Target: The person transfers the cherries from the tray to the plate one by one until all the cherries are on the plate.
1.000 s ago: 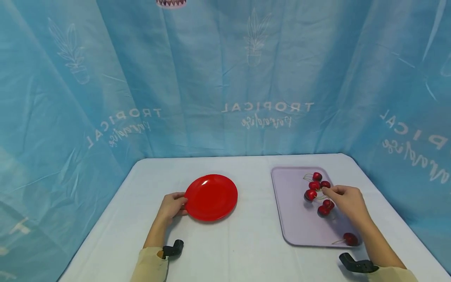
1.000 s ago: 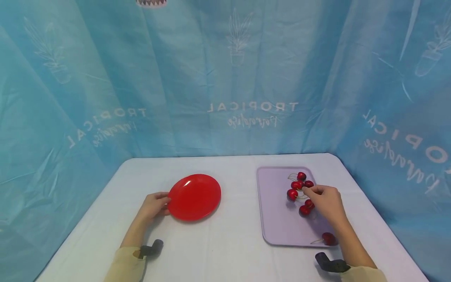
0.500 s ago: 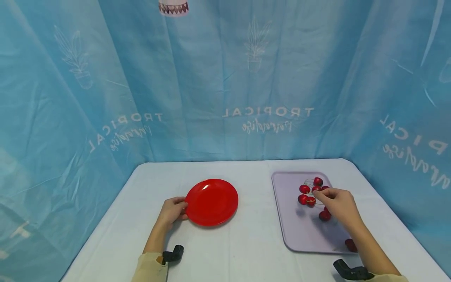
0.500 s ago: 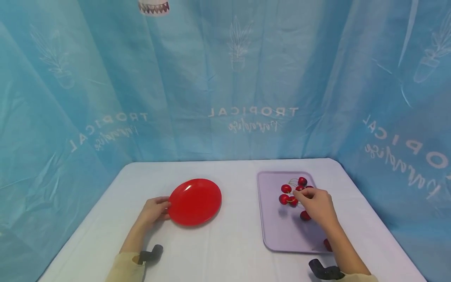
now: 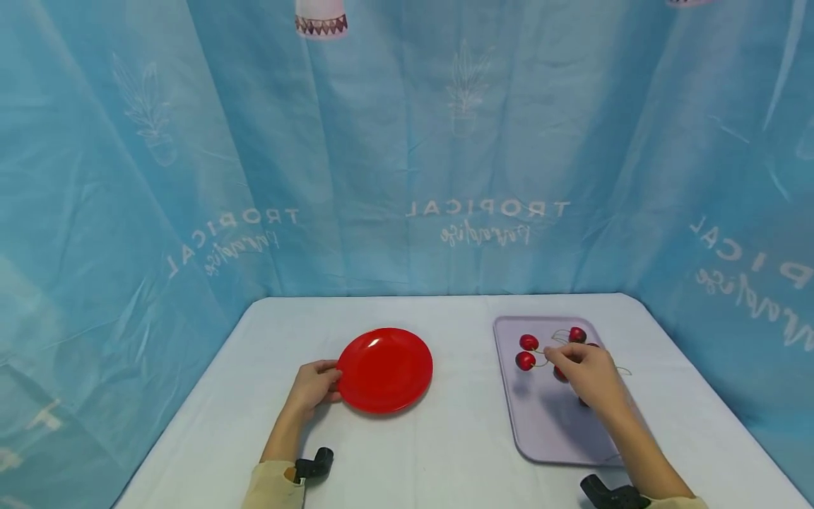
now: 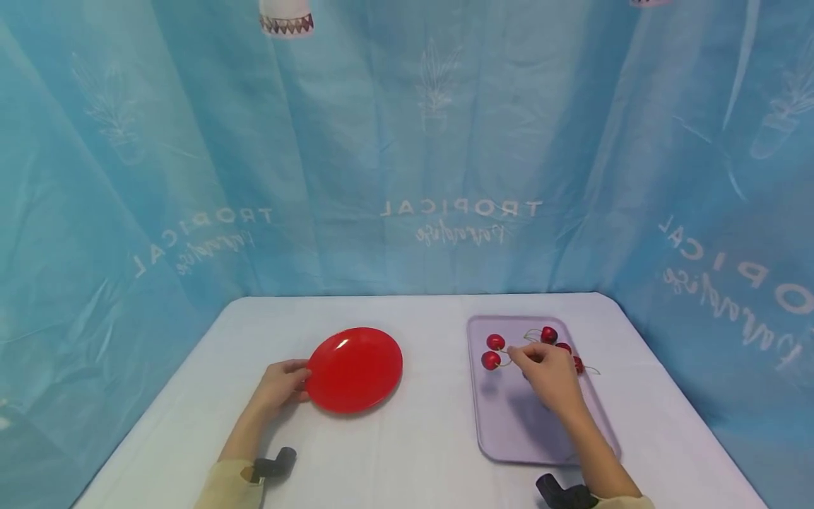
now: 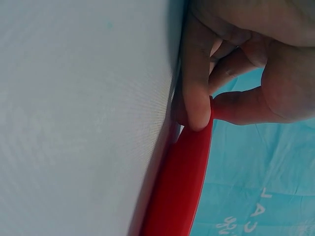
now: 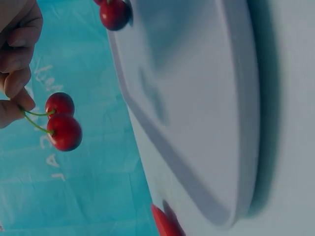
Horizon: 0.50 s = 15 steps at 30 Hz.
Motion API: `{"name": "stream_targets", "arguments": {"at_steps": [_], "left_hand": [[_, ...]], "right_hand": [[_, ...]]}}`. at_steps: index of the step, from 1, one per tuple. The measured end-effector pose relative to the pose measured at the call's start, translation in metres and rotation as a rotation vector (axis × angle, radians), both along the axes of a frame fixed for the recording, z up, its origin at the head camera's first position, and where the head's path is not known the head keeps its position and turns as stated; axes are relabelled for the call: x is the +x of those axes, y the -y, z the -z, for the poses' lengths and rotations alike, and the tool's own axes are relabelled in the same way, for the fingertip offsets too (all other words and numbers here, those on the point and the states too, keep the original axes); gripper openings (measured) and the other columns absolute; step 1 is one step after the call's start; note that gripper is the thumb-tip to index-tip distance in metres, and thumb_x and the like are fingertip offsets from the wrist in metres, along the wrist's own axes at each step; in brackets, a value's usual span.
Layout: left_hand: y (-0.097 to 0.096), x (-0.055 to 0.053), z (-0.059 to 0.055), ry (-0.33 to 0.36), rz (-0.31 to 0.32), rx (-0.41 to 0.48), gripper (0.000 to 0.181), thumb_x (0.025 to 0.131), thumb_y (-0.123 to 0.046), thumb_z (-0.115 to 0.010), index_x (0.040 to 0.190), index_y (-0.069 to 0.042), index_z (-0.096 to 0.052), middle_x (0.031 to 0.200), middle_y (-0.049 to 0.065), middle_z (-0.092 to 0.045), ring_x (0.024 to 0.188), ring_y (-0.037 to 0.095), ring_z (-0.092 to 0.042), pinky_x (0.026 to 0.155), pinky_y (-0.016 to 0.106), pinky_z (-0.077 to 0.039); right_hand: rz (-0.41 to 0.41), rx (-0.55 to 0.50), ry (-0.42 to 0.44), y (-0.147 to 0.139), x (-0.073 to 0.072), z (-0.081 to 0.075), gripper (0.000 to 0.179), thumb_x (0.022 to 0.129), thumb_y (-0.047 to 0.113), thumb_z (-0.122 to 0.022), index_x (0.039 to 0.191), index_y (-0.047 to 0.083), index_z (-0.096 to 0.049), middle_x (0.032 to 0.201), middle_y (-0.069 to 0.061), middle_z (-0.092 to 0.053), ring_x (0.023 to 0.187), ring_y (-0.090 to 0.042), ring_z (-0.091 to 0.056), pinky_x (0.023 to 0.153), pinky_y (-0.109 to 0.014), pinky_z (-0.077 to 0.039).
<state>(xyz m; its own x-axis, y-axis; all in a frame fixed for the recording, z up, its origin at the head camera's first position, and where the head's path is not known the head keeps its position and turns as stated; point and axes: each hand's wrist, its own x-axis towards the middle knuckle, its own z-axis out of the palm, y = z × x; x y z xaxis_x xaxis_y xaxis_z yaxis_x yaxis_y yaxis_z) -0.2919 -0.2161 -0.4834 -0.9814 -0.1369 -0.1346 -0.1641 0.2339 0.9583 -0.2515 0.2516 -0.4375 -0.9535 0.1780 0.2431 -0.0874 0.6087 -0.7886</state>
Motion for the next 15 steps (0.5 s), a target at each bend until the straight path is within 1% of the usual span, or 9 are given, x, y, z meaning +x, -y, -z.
{"name": "stream_targets", "arguments": {"at_steps": [3,4,7,11,15], "left_hand": [[0.0,0.0,0.002,0.004,-0.006,-0.001,0.035,0.093,-0.009,-0.058,0.125,0.004,-0.057,0.092,0.014,-0.065,0.066,0.019,-0.064,0.061,0.032,-0.057],[-0.001,0.0,0.003,0.004,-0.008,-0.001,0.035,0.092,-0.009,-0.058,0.125,0.004,-0.057,0.092,0.014,-0.065,0.065,0.019,-0.064,0.06,0.031,-0.057],[-0.001,-0.002,0.003,0.002,-0.001,-0.002,0.035,0.092,-0.01,-0.059,0.125,0.004,-0.057,0.092,0.014,-0.065,0.064,0.019,-0.063,0.06,0.031,-0.057],[-0.002,-0.002,0.002,0.007,0.0,-0.008,0.036,0.092,-0.01,-0.059,0.126,0.004,-0.056,0.092,0.014,-0.065,0.063,0.019,-0.063,0.061,0.031,-0.057],[-0.003,0.001,0.002,0.002,-0.005,-0.008,0.036,0.093,-0.009,-0.059,0.125,0.005,-0.056,0.093,0.015,-0.065,0.064,0.019,-0.064,0.06,0.032,-0.057]], "right_hand": [[-0.028,-0.017,-0.007,0.006,-0.002,0.004,0.041,0.089,0.043,-0.066,0.092,0.003,-0.073,0.074,-0.011,-0.062,0.072,-0.024,-0.052,0.055,-0.026,-0.045],[-0.031,-0.02,-0.009,0.008,-0.004,0.004,0.04,0.088,0.043,-0.067,0.091,0.004,-0.073,0.074,-0.01,-0.061,0.073,-0.023,-0.05,0.055,-0.027,-0.044],[-0.04,-0.023,-0.003,0.015,-0.006,0.005,0.038,0.088,0.043,-0.068,0.091,0.005,-0.074,0.079,-0.008,-0.063,0.077,-0.023,-0.047,0.058,-0.029,-0.043],[-0.057,-0.041,0.028,0.026,-0.01,0.007,0.037,0.088,0.042,-0.068,0.093,0.006,-0.074,0.087,-0.011,-0.066,0.082,-0.023,-0.048,0.063,-0.031,-0.043],[-0.084,-0.072,0.057,0.039,-0.014,0.008,0.037,0.088,0.042,-0.067,0.092,0.006,-0.074,0.089,-0.012,-0.066,0.082,-0.024,-0.049,0.064,-0.032,-0.043]]}}
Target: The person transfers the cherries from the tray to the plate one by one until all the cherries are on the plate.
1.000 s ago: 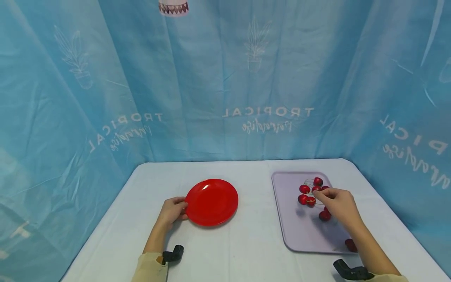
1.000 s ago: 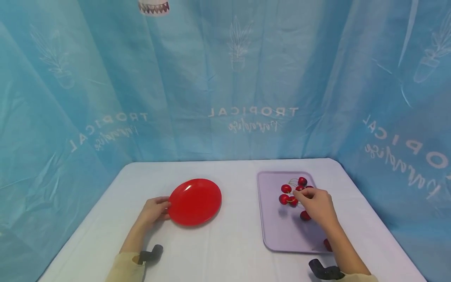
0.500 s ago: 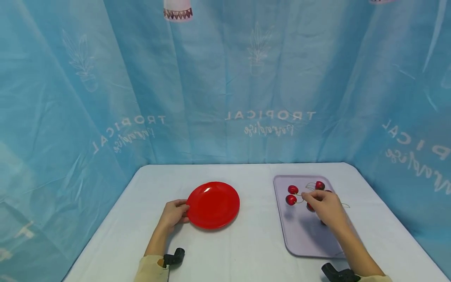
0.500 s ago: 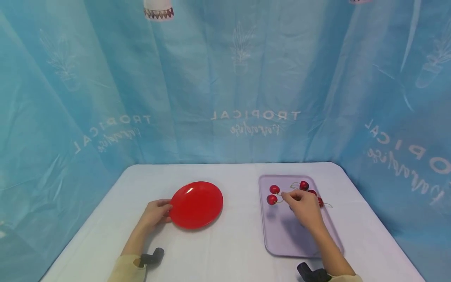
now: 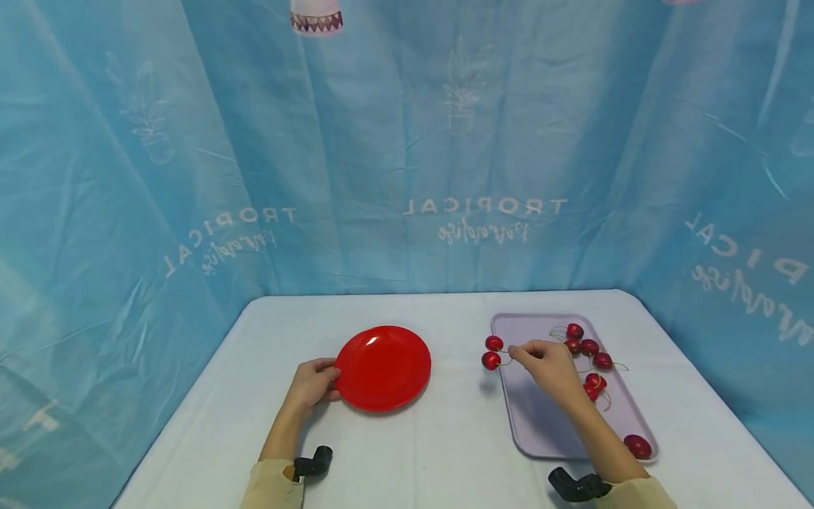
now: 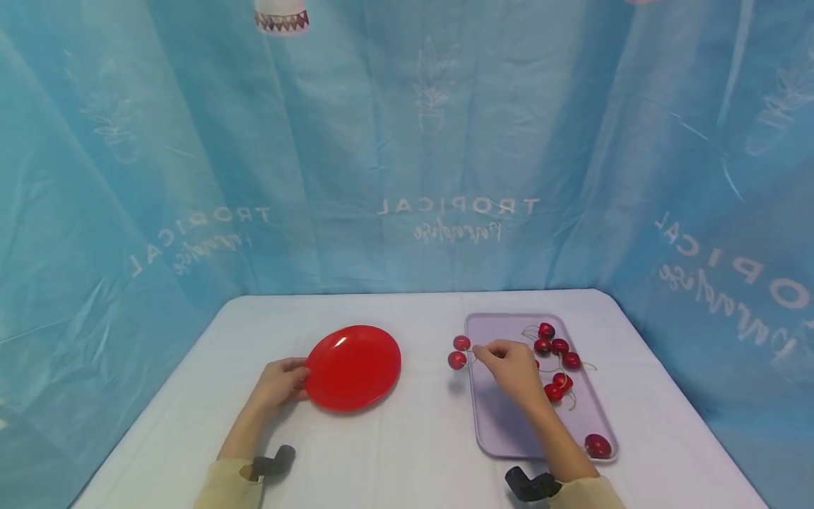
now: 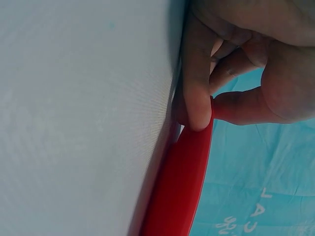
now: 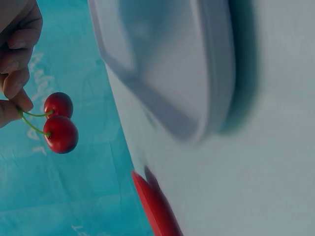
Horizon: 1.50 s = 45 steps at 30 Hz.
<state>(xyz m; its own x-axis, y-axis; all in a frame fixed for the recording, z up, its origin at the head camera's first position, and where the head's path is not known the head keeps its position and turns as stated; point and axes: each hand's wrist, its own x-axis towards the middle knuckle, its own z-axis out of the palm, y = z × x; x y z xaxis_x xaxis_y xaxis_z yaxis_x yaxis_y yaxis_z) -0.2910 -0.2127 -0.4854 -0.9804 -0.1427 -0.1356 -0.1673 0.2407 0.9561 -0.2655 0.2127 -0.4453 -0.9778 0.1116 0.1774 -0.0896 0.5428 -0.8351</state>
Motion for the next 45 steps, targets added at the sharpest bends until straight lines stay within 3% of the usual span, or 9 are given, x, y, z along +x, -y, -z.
{"name": "stream_targets", "arguments": {"at_steps": [20,45], "left_hand": [[0.001,-0.003,0.0,-0.007,-0.001,0.001,0.035,0.092,-0.009,-0.058,0.124,0.005,-0.056,0.094,0.016,-0.065,0.068,0.021,-0.064,0.06,0.031,-0.057],[0.001,-0.002,0.002,-0.006,-0.024,0.03,0.034,0.091,-0.008,-0.059,0.123,0.004,-0.058,0.093,0.014,-0.065,0.063,0.018,-0.062,0.056,0.031,-0.057]], "right_hand": [[-0.044,-0.033,-0.003,0.035,-0.01,0.007,0.03,0.088,0.037,-0.069,0.086,0.007,-0.074,0.081,-0.013,-0.064,0.078,-0.023,-0.049,0.06,-0.03,-0.044],[-0.212,-0.069,-0.066,0.096,-0.028,0.024,0.023,0.088,0.029,-0.07,0.083,0.007,-0.074,0.076,-0.01,-0.065,0.069,-0.019,-0.051,0.057,-0.031,-0.045]]}}
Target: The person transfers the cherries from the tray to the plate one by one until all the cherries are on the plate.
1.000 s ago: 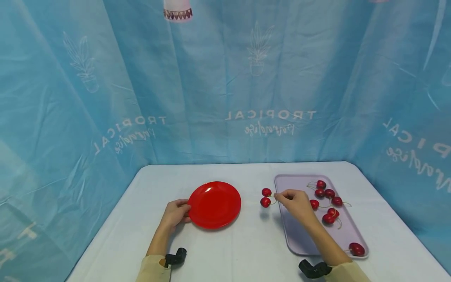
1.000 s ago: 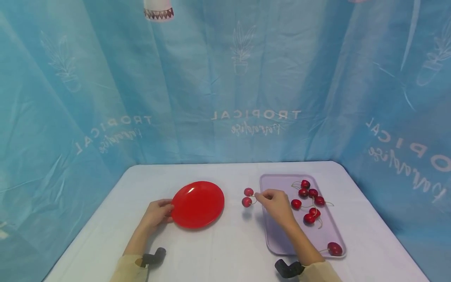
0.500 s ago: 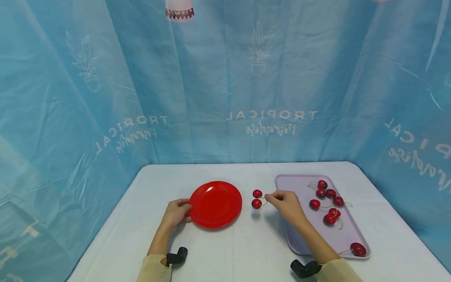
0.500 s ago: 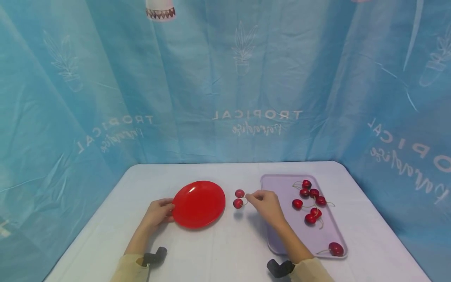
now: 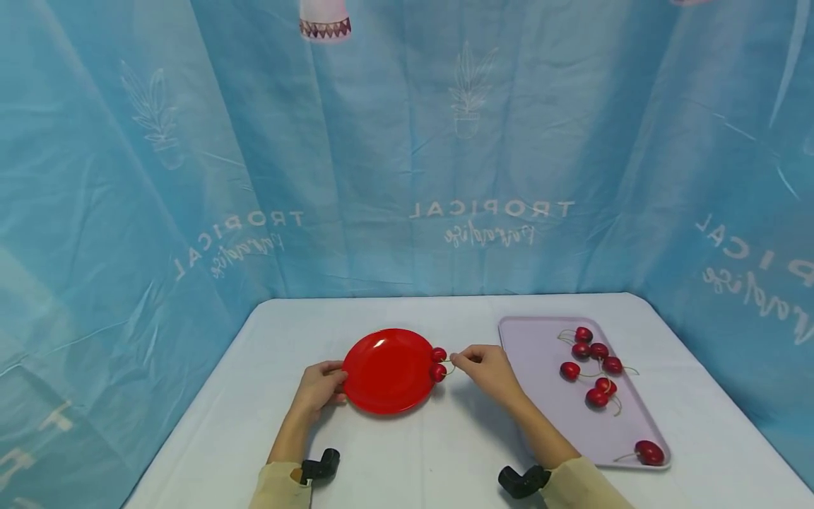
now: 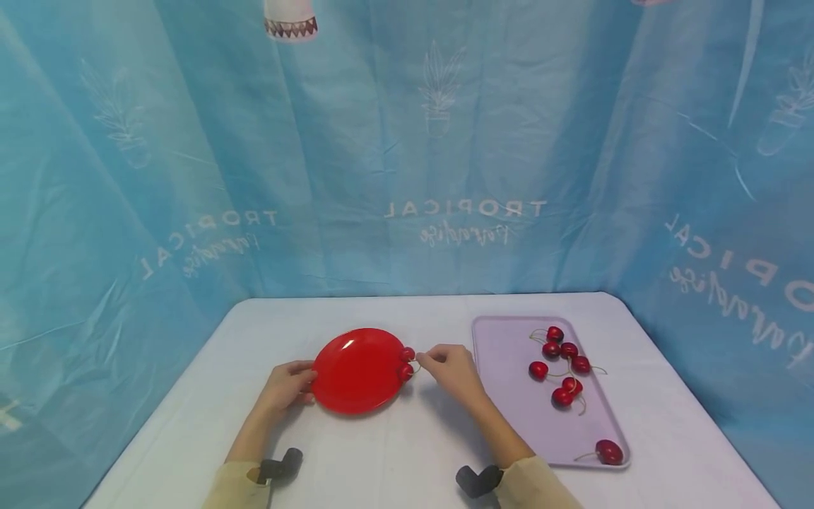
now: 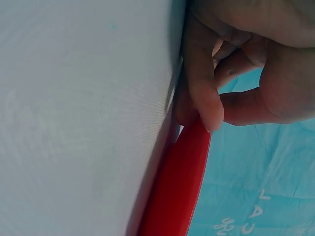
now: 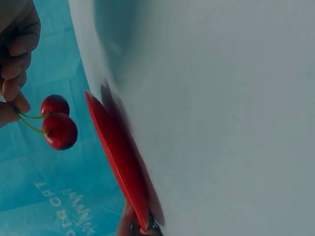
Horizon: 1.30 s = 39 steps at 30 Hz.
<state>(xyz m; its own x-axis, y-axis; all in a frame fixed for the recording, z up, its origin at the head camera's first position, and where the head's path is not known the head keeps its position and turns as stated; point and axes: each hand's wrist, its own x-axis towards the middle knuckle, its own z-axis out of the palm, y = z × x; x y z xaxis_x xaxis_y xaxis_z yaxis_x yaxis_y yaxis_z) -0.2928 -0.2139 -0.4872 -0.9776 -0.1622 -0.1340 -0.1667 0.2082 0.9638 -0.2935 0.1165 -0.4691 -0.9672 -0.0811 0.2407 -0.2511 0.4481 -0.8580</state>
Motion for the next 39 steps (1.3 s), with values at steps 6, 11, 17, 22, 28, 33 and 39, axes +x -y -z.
{"name": "stream_targets", "arguments": {"at_steps": [6,11,17,22,28,33,39], "left_hand": [[0.001,0.001,0.002,-0.01,-0.011,0.009,0.033,0.091,-0.008,-0.059,0.122,0.003,-0.059,0.096,0.014,-0.064,0.066,0.019,-0.063,0.057,0.03,-0.057],[0.002,0.0,0.002,-0.017,0.001,0.014,0.033,0.091,-0.008,-0.06,0.123,0.003,-0.058,0.097,0.014,-0.064,0.068,0.019,-0.063,0.06,0.031,-0.057],[0.002,0.001,0.002,-0.014,0.006,0.013,0.034,0.092,-0.009,-0.06,0.124,0.002,-0.057,0.097,0.014,-0.064,0.068,0.019,-0.064,0.061,0.032,-0.057],[0.001,0.001,0.001,-0.014,0.009,0.013,0.034,0.093,-0.009,-0.059,0.124,0.003,-0.057,0.097,0.014,-0.064,0.066,0.019,-0.064,0.061,0.032,-0.057],[0.003,0.001,0.001,-0.015,0.013,0.009,0.034,0.093,-0.009,-0.059,0.124,0.003,-0.057,0.096,0.014,-0.064,0.065,0.019,-0.063,0.06,0.032,-0.057],[0.003,0.0,0.001,-0.026,0.013,0.015,0.033,0.092,-0.008,-0.059,0.124,0.003,-0.058,0.096,0.015,-0.064,0.063,0.019,-0.064,0.059,0.032,-0.057],[0.002,0.001,0.0,-0.023,0.017,0.024,0.033,0.092,-0.007,-0.059,0.123,0.004,-0.057,0.096,0.016,-0.064,0.062,0.019,-0.064,0.059,0.032,-0.057]], "right_hand": [[-0.024,-0.008,0.016,0.017,-0.001,-0.005,0.021,0.088,0.028,-0.069,0.082,0.008,-0.075,0.077,-0.012,-0.066,0.069,-0.02,-0.051,0.057,-0.031,-0.045],[-0.022,-0.017,0.047,0.025,0.0,-0.005,0.018,0.088,0.026,-0.069,0.081,0.01,-0.074,0.076,-0.01,-0.064,0.071,-0.02,-0.051,0.058,-0.031,-0.046],[-0.022,-0.026,0.061,0.031,-0.003,-0.001,0.014,0.088,0.026,-0.069,0.08,0.015,-0.074,0.077,-0.009,-0.064,0.072,-0.021,-0.052,0.059,-0.031,-0.047],[-0.045,-0.027,0.045,0.04,-0.006,-0.001,0.013,0.088,0.026,-0.069,0.079,0.016,-0.073,0.072,-0.006,-0.063,0.071,-0.02,-0.053,0.059,-0.031,-0.048],[-0.046,-0.04,0.045,0.055,-0.01,0.002,0.013,0.087,0.026,-0.07,0.078,0.016,-0.072,0.069,0.001,-0.061,0.073,-0.02,-0.055,0.06,-0.03,-0.051],[-0.055,-0.05,0.06,0.067,-0.012,0.004,0.013,0.086,0.028,-0.072,0.083,0.015,-0.073,0.074,0.001,-0.064,0.08,-0.021,-0.056,0.063,-0.029,-0.055],[-0.072,-0.04,0.058,0.077,-0.012,0.002,0.015,0.086,0.029,-0.072,0.085,0.015,-0.073,0.075,0.0,-0.064,0.08,-0.021,-0.057,0.064,-0.028,-0.055]]}}
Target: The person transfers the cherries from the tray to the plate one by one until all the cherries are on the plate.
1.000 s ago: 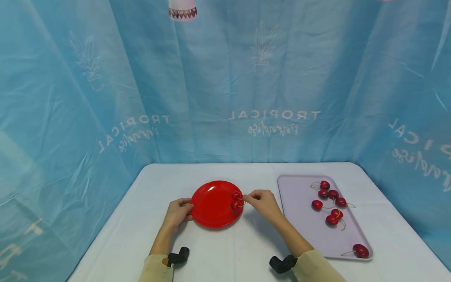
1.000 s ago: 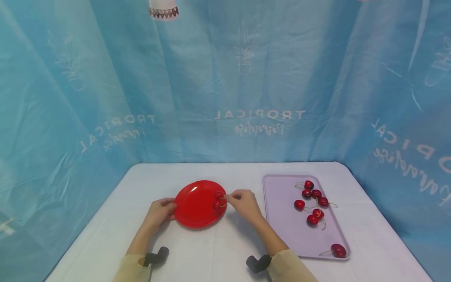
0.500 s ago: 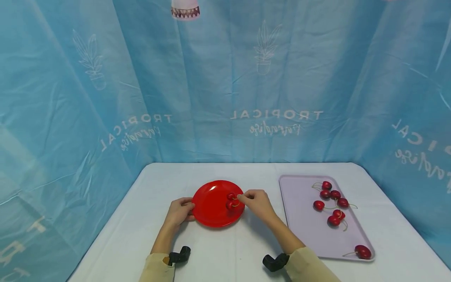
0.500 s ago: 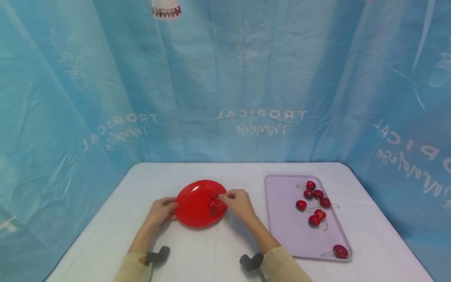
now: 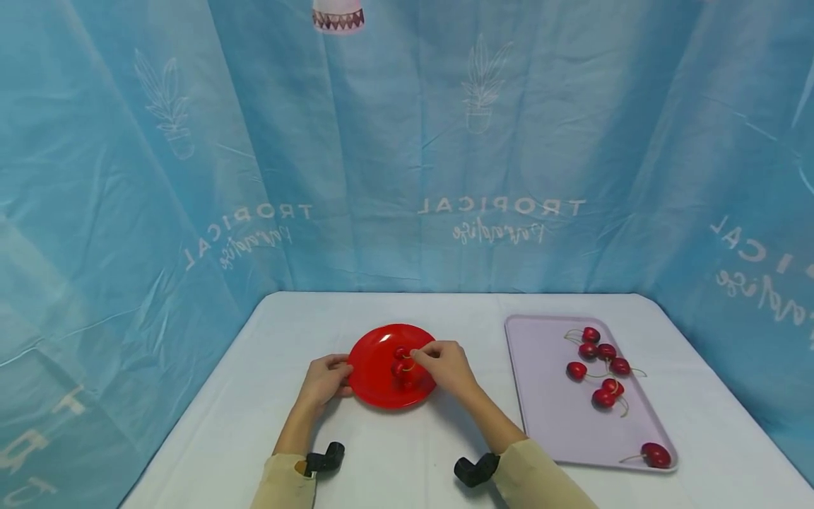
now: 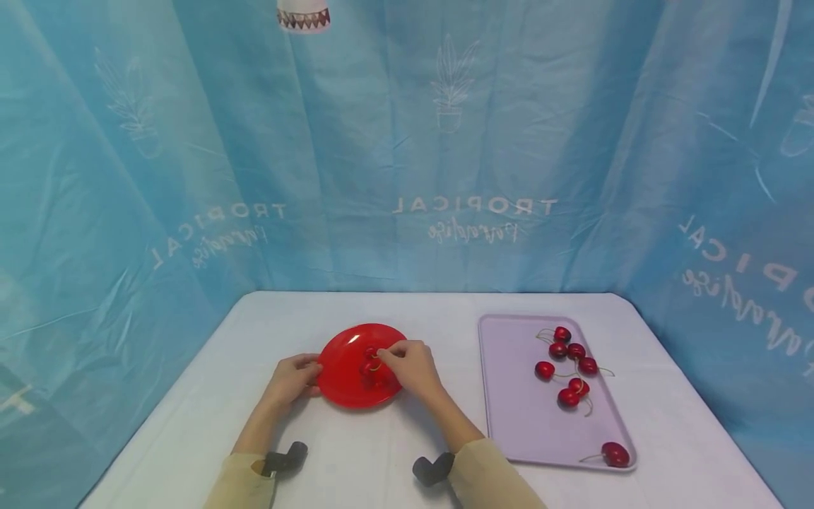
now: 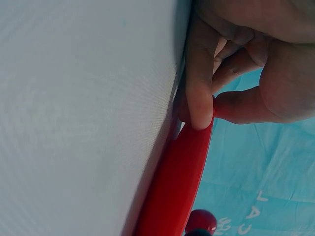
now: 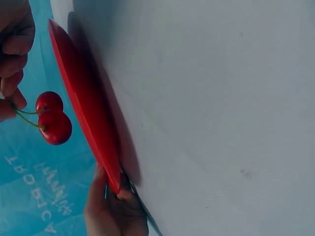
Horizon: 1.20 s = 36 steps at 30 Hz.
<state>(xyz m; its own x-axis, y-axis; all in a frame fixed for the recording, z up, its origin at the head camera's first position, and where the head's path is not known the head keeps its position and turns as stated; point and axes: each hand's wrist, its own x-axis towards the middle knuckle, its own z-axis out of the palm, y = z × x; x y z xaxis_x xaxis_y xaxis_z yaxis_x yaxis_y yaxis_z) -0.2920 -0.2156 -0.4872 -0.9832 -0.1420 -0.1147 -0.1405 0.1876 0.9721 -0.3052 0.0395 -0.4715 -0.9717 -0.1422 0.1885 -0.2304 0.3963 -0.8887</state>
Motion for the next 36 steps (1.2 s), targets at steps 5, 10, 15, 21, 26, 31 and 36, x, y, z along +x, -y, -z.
{"name": "stream_targets", "arguments": {"at_steps": [5,10,15,21,26,31,36], "left_hand": [[0.001,0.0,0.001,0.002,0.002,-0.021,0.034,0.093,-0.009,-0.059,0.124,0.003,-0.057,0.097,0.015,-0.064,0.066,0.02,-0.064,0.06,0.032,-0.057],[0.004,-0.002,0.001,0.009,-0.011,-0.028,0.032,0.093,-0.009,-0.059,0.123,0.001,-0.058,0.097,0.015,-0.064,0.067,0.02,-0.064,0.06,0.032,-0.057],[0.002,-0.001,0.001,0.011,0.0,-0.018,0.033,0.093,-0.008,-0.059,0.124,0.002,-0.058,0.098,0.015,-0.064,0.067,0.019,-0.063,0.06,0.032,-0.057],[0.001,-0.001,0.0,0.016,-0.005,-0.01,0.033,0.093,-0.008,-0.059,0.124,0.002,-0.057,0.098,0.015,-0.063,0.067,0.019,-0.063,0.06,0.032,-0.057],[0.0,-0.001,-0.002,0.014,-0.008,-0.005,0.033,0.092,-0.008,-0.06,0.124,0.003,-0.057,0.098,0.016,-0.063,0.068,0.019,-0.063,0.058,0.031,-0.057],[0.001,-0.002,-0.001,0.009,-0.002,-0.015,0.034,0.092,-0.007,-0.06,0.124,0.004,-0.057,0.098,0.016,-0.063,0.067,0.019,-0.063,0.057,0.031,-0.057],[0.003,-0.002,0.002,0.001,0.006,-0.041,0.033,0.092,-0.008,-0.059,0.124,0.002,-0.058,0.097,0.014,-0.064,0.067,0.019,-0.064,0.058,0.031,-0.057]], "right_hand": [[-0.008,-0.002,-0.025,0.009,-0.001,0.0,0.015,0.087,0.03,-0.07,0.085,0.016,-0.073,0.076,0.001,-0.065,0.079,-0.02,-0.057,0.063,-0.028,-0.054],[-0.023,0.009,-0.033,0.02,-0.002,0.002,0.014,0.088,0.03,-0.07,0.086,0.016,-0.073,0.075,0.005,-0.065,0.078,-0.019,-0.058,0.064,-0.027,-0.054],[-0.005,0.022,-0.046,0.028,-0.001,0.005,0.014,0.087,0.029,-0.071,0.084,0.016,-0.073,0.072,0.007,-0.064,0.074,-0.017,-0.058,0.063,-0.026,-0.054],[-0.027,0.059,-0.075,0.036,0.001,0.009,0.013,0.087,0.03,-0.071,0.084,0.017,-0.075,0.069,0.009,-0.064,0.068,-0.014,-0.057,0.06,-0.025,-0.052],[-0.023,0.159,-0.1,0.04,0.002,0.009,0.016,0.086,0.031,-0.071,0.081,0.017,-0.076,0.063,0.012,-0.061,0.06,-0.01,-0.054,0.055,-0.023,-0.05],[-0.011,0.216,-0.099,0.041,0.005,0.009,0.017,0.085,0.031,-0.071,0.087,0.015,-0.077,0.063,0.014,-0.061,0.059,-0.008,-0.056,0.055,-0.022,-0.05],[0.013,0.197,-0.108,0.04,0.007,0.012,0.018,0.085,0.032,-0.071,0.093,0.016,-0.077,0.068,0.016,-0.063,0.062,-0.008,-0.057,0.058,-0.022,-0.051]]}}
